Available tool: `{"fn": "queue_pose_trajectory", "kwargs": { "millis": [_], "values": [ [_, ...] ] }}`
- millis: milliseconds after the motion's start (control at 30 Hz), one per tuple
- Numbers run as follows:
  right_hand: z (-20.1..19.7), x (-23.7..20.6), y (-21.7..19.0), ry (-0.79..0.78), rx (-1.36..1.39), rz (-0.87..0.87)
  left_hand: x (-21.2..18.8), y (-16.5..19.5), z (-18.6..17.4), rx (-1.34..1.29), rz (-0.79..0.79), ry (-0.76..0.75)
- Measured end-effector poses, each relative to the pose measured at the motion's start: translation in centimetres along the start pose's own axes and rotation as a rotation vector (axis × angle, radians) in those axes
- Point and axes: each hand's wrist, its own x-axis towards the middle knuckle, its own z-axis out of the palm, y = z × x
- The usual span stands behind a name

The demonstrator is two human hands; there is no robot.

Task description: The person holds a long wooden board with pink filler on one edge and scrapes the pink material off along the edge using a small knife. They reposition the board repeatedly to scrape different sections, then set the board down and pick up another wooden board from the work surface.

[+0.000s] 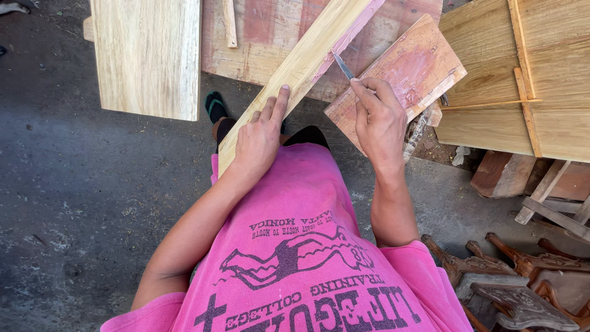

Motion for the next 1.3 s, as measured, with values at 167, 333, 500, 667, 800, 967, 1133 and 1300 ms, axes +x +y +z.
{"fn": "queue_pose_trajectory", "kwargs": {
  "millis": [167, 333, 500, 667, 800, 967, 1133, 1300],
  "values": [
    [-0.1, -0.1, 0.1, -0.043, 0.030, 0.019, 0.0, -0.1, 0.1, 0.000, -0.012, -0.005],
    [-0.3, -0.3, 0.0, -0.039, 0.041, 0.008, -0.1, -0.2, 0.3, 0.022, -0.009, -0.002],
    [-0.3, -0.7, -0.1, -0.038, -0.017, -0.018, -0.1, -0.3, 0.4, 0.030, 0.004, 0.009],
    [-0.3, -0.9, -0.2, -0.033, -0.041, -0.015, -0.2, -0.3, 0.4, 0.031, -0.002, 0.005],
    [0.0, -0.9, -0.1, -0.027, -0.036, -0.065, 0.0, -0.3, 0.4, 0.030, -0.008, -0.004],
    [0.1, -1.1, 0.2, -0.034, -0.001, -0.033, 0.0, -0.4, 0.5, 0.034, -0.005, -0.007],
    [0.7, -0.7, 0.6, -0.002, 0.053, 0.033, 0.0, -0.4, 0.6, 0.041, 0.000, 0.002],
    [0.5, -0.9, 1.0, -0.053, 0.145, -0.004, 0.0, -0.6, 0.6, 0.044, 0.014, 0.002]
  ]
}}
